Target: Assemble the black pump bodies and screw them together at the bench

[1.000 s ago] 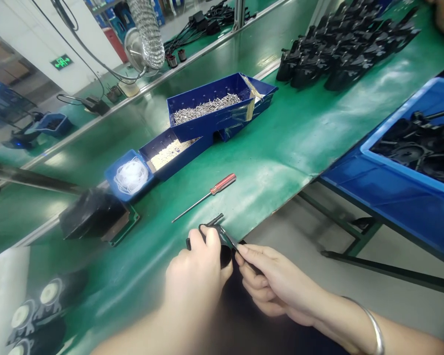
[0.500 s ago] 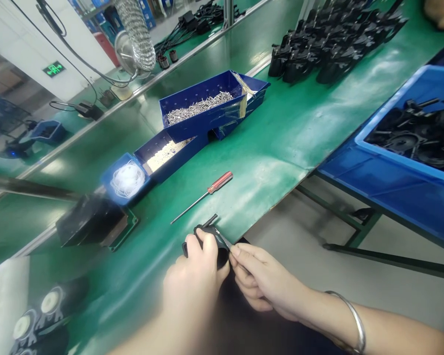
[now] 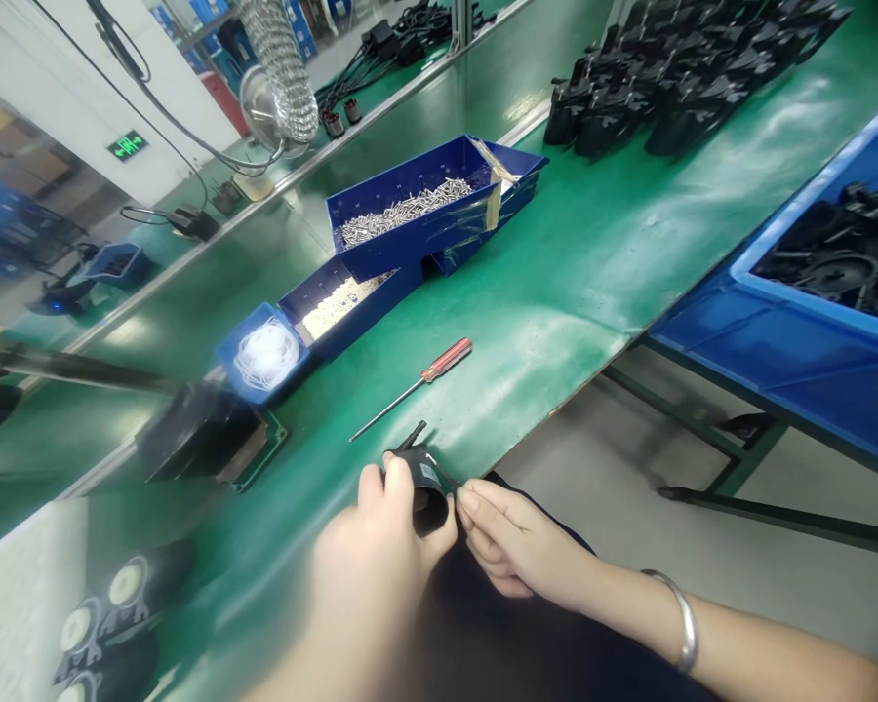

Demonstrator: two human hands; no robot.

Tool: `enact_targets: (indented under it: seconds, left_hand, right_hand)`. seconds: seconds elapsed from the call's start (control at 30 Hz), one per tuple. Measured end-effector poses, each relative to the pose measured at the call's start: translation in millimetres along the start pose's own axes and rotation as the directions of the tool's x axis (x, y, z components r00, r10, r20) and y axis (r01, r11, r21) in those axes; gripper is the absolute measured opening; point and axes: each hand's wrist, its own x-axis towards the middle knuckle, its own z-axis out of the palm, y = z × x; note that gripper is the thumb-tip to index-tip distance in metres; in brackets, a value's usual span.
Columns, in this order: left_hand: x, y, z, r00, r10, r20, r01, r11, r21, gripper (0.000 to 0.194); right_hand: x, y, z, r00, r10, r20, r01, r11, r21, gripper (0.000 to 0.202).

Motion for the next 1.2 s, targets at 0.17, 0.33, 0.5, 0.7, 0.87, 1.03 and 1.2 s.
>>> enact_targets:
  seconds: [0.17,0.33,0.5,0.7,0.87,1.03,1.2]
  left_hand:
    - [-5,5,5.8,0.993,0.063,-0.095,-0.059,0.997,0.052,0.056]
    - [-8,9,3.7,0.971,0.117,-0.209,-0.091,0.988,0.128,0.056]
    - [-10,8,6.2,0.95,0.178,-0.258,-0.131,0.974,0.187,0.056]
    - [-8,3,10.2,0.935,0.192,-0.299,-0.134,0.97,0.203,0.058]
    - [-5,-1,9.9,0.943,0.136,-0.304,-0.11,0.989,0.102,0.053]
    - [-4,-2,9.7,0.95,0.105,-0.296,-0.088,0.994,0.07,0.052]
    - [-6,-1,-3.8,0.962,0.116,-0.249,-0.127,0.992,-0.026,0.033]
  right_hand:
    - [-15,-27,14,0.99,0.14,-0.027,-0.138,0.987,0.079,0.038]
    - [-18,-38,19,0.98,0.193,-0.048,-0.186,0.975,0.118,0.035]
    - [-16,-34,18,0.979,0.199,-0.044,-0.193,0.975,0.11,0.034]
    - [-5,-10,9,0.997,0.069,-0.039,-0.068,0.997,0.032,0.037]
    - [6,10,-9,0.998,-0.052,0.025,0.054,0.992,-0.118,0.042]
    - [8,13,-12,0.998,-0.03,0.05,0.033,0.998,-0.061,0.042]
    - [-4,0,-2,0.997,0.027,0.07,-0.027,1.0,0.005,0.041]
